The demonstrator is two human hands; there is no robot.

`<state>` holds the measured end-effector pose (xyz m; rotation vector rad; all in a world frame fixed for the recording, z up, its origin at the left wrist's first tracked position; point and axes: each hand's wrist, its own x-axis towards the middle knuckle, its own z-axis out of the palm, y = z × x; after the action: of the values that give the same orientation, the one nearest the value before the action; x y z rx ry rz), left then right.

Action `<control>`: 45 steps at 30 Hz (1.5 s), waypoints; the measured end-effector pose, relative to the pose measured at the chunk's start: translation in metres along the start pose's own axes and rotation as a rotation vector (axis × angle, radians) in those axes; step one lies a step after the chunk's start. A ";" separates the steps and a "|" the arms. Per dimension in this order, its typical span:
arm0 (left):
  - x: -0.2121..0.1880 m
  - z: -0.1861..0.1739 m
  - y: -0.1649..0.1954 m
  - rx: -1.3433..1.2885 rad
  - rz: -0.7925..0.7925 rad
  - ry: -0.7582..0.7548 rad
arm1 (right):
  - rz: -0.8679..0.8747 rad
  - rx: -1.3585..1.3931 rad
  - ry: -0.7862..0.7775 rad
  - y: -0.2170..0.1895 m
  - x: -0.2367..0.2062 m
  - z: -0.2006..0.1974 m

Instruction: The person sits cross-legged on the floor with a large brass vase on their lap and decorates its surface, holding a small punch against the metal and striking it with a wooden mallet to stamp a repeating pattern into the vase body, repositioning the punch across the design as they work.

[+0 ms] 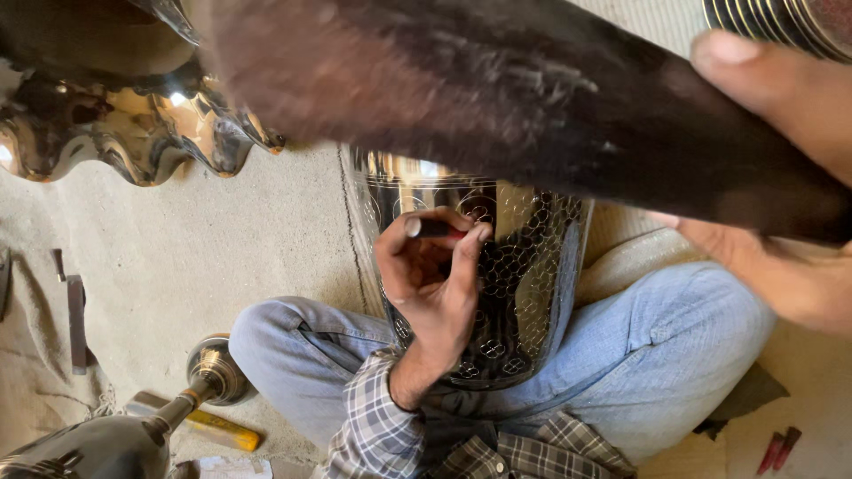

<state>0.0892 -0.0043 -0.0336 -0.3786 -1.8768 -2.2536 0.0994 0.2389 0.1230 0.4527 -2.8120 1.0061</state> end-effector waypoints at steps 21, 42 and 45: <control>0.044 -0.007 0.010 0.257 0.117 -0.481 | 0.239 -0.280 -0.179 0.023 -0.039 0.001; 0.099 -0.002 0.017 0.234 0.031 -1.207 | 0.526 -0.313 0.195 -0.015 -0.138 0.086; 0.102 0.006 0.015 0.321 -0.031 -1.125 | 0.775 0.231 0.417 -0.018 -0.155 0.110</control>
<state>-0.0028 0.0012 0.0132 -1.8317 -2.6099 -1.7724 0.2505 0.1923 0.0159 -0.8093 -2.4865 1.3448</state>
